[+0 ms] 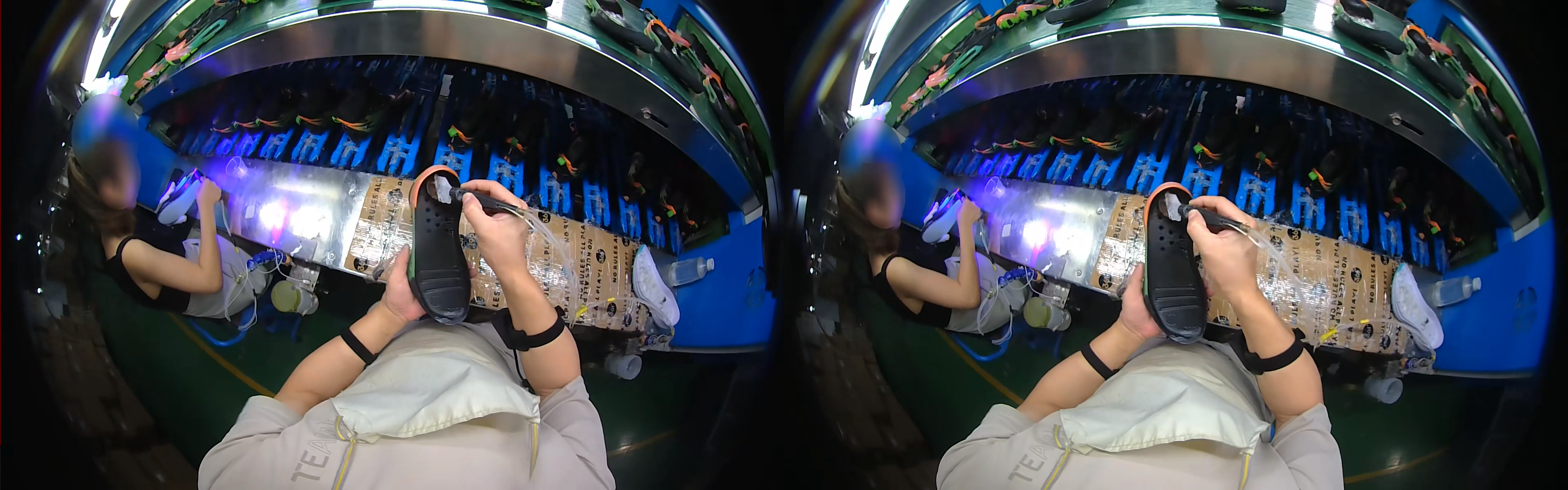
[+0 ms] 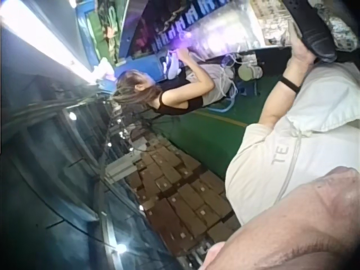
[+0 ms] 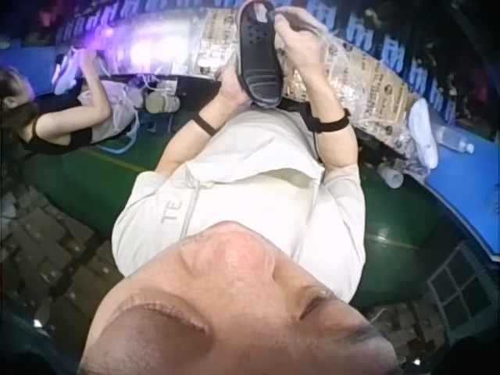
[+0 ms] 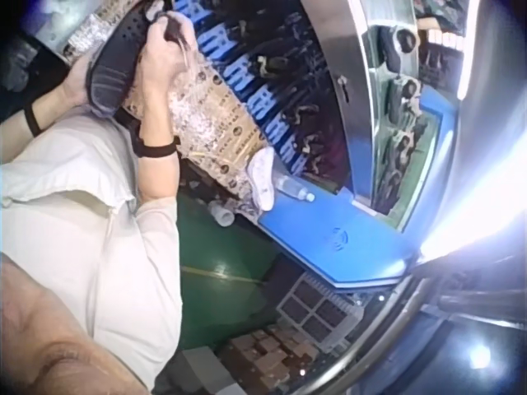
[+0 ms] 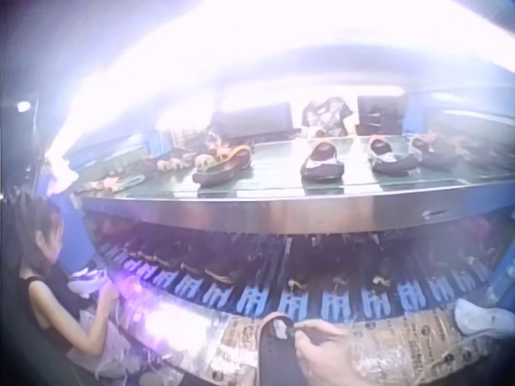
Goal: The person applies adhesive to the edges and bottom surfaces of shoe soles using a specialized application tool connected to a hose, then places the soles onto a moving conveyor belt.
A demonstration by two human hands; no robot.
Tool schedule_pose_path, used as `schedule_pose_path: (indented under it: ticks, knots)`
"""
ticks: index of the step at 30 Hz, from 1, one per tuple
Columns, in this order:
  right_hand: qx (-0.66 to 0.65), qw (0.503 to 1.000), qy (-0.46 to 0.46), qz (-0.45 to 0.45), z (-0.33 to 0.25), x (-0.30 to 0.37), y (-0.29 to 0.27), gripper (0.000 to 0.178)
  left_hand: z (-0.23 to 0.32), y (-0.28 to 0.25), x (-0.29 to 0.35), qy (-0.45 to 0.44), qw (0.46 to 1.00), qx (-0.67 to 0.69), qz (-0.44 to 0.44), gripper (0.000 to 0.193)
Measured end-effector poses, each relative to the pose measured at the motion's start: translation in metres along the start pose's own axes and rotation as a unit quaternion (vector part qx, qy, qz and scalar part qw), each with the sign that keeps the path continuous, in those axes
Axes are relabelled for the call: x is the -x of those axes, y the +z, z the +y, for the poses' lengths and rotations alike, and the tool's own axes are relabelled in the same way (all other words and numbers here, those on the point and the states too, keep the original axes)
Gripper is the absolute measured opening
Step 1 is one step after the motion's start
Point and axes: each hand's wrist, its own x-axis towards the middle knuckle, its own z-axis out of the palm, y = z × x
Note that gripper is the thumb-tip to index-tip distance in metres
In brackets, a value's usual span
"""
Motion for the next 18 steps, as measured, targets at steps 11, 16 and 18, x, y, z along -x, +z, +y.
schedule_pose_path:
  ticks: [11,16,18]
  knots:
    - [0.293,0.886,-0.134,-0.334,-0.05,0.046,-0.032,0.018,0.006,0.009,-0.018,0.071,0.993,-0.096,0.025,0.075]
    - [0.197,0.956,-0.155,-0.154,-0.064,0.032,-0.027,0.019,-0.001,0.004,-0.015,0.096,0.994,-0.042,-0.034,0.072]
    - [0.14,0.974,-0.18,-0.017,-0.057,0.021,-0.017,0.019,-0.004,0.032,-0.01,0.083,0.994,-0.075,0.02,0.074]
